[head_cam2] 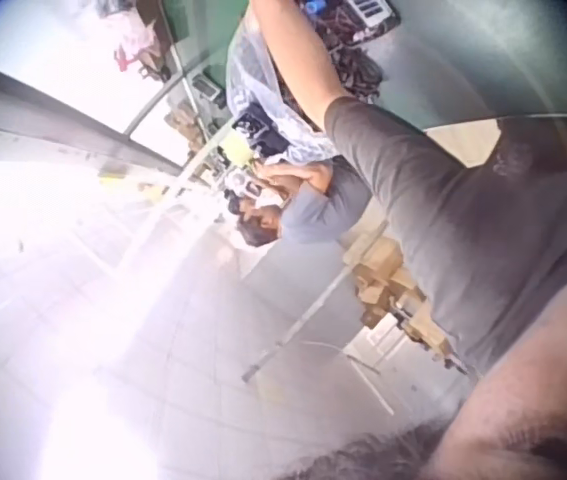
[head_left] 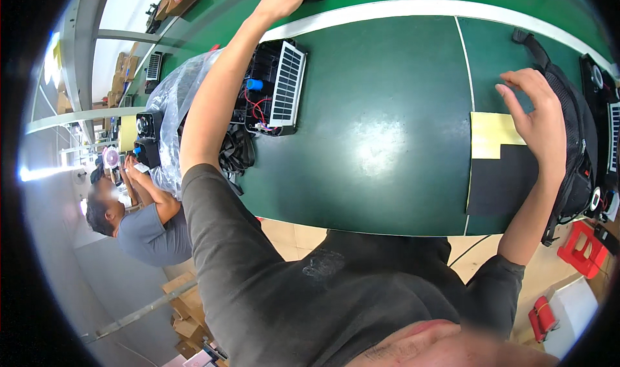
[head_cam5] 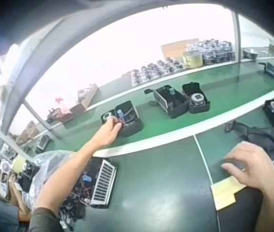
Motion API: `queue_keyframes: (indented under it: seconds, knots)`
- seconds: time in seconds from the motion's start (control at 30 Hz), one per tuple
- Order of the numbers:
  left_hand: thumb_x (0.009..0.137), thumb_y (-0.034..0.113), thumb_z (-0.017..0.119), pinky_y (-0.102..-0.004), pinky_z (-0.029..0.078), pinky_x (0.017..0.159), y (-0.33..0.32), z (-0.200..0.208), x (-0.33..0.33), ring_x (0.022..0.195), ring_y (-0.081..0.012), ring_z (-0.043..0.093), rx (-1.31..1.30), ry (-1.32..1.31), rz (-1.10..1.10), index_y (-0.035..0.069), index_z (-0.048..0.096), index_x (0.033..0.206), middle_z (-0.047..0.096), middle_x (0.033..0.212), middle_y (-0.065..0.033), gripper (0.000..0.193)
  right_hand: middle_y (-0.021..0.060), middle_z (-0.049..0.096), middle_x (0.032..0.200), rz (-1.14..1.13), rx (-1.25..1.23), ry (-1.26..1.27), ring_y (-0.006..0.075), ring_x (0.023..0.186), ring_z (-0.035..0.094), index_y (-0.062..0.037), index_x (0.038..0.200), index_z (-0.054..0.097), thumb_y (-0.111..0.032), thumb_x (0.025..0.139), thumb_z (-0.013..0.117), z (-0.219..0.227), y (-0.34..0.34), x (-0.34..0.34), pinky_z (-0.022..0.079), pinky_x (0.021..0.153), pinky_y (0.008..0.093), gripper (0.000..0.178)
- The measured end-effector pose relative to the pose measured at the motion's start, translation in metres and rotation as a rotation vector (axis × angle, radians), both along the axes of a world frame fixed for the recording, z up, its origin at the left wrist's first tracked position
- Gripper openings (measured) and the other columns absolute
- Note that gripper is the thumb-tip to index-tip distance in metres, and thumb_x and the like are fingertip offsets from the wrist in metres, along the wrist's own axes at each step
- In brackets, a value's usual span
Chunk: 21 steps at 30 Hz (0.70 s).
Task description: Assembling components of a solar-powered electronic lamp by connecting wires and placing them into a plastic housing.
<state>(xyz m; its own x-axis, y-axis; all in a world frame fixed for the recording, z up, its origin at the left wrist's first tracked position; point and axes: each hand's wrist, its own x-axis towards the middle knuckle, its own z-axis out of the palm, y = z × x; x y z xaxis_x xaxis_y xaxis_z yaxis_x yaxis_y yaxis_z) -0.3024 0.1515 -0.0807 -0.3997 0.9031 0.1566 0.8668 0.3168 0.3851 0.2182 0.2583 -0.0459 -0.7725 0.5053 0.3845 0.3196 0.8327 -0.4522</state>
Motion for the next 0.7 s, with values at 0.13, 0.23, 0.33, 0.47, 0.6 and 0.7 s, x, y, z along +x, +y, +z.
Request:
queue_keyframes:
  seconds: [0.13, 0.23, 0.33, 0.47, 0.6, 0.7]
  knots:
    - [0.094, 0.014, 0.055, -0.0440, 0.057, 0.069, 0.029, 0.068, 0.035, 0.071, -0.0363, 0.070, 0.039, -0.011, -0.037, 0.005, 0.065, 0.105, 0.069, 0.076, -0.0177, 0.017, 0.0141, 0.069, 0.092, -0.055, -0.029, -0.015, 0.0318, 0.087, 0.067, 0.0023, 0.100, 0.070, -0.008, 0.088, 0.075, 0.003, 0.001, 0.007, 0.053, 0.080, 0.0388, 0.017]
    - [0.098, 0.023, 0.065, -0.0463, 0.047, 0.107, 0.012, 0.085, -0.063, 0.124, -0.0404, 0.060, -0.102, 0.805, -0.531, 0.009, 0.052, 0.141, 0.062, 0.135, -0.0206, 0.048, 0.0143, 0.069, 0.093, -0.027, 0.015, 0.001, 0.0318, 0.087, 0.067, 0.0020, 0.100, 0.070, -0.009, 0.088, 0.076, 0.011, -0.007, -0.004, 0.054, 0.080, 0.0387, 0.017]
    - [0.083, 0.015, 0.078, -0.0486, 0.041, 0.118, 0.067, 0.046, -0.080, 0.140, -0.0426, 0.047, -0.335, 0.653, -0.595, 0.016, 0.058, 0.143, 0.049, 0.152, -0.0224, 0.064, 0.0137, 0.068, 0.090, 0.007, 0.043, 0.021, 0.0329, 0.088, 0.067, -0.0012, 0.097, 0.071, -0.013, 0.088, 0.076, -0.015, 0.010, 0.007, 0.055, 0.080, 0.0407, 0.016]
    - [0.078, 0.012, 0.082, -0.0474, 0.044, 0.114, 0.064, 0.047, -0.098, 0.134, -0.0424, 0.050, -0.423, 0.615, -0.607, 0.000, 0.067, 0.116, 0.059, 0.137, -0.0198, 0.043, 0.0113, 0.067, 0.087, -0.021, 0.094, 0.016, 0.0323, 0.089, 0.067, -0.0040, 0.095, 0.072, -0.021, 0.089, 0.075, -0.012, 0.007, 0.005, 0.055, 0.078, 0.0421, 0.019]
    - [0.081, 0.011, 0.078, -0.0506, 0.042, 0.113, 0.080, 0.072, -0.041, 0.132, -0.0418, 0.051, -0.444, 0.821, -0.640, 0.001, 0.066, 0.117, 0.064, 0.125, -0.0167, 0.039, 0.0097, 0.068, 0.087, -0.048, 0.083, 0.015, 0.0301, 0.088, 0.068, -0.0060, 0.095, 0.073, -0.024, 0.091, 0.074, -0.015, 0.011, 0.010, 0.055, 0.079, 0.0417, 0.018]
    - [0.083, 0.009, 0.075, -0.0554, 0.038, 0.116, 0.058, 0.105, 0.001, 0.129, -0.0404, 0.053, -0.357, 0.957, -0.633, 0.004, 0.067, 0.118, 0.064, 0.119, -0.0133, 0.036, 0.0096, 0.069, 0.088, -0.067, 0.080, 0.014, 0.0301, 0.088, 0.069, -0.0065, 0.095, 0.073, -0.024, 0.091, 0.073, -0.011, 0.011, 0.016, 0.055, 0.079, 0.0421, 0.018]
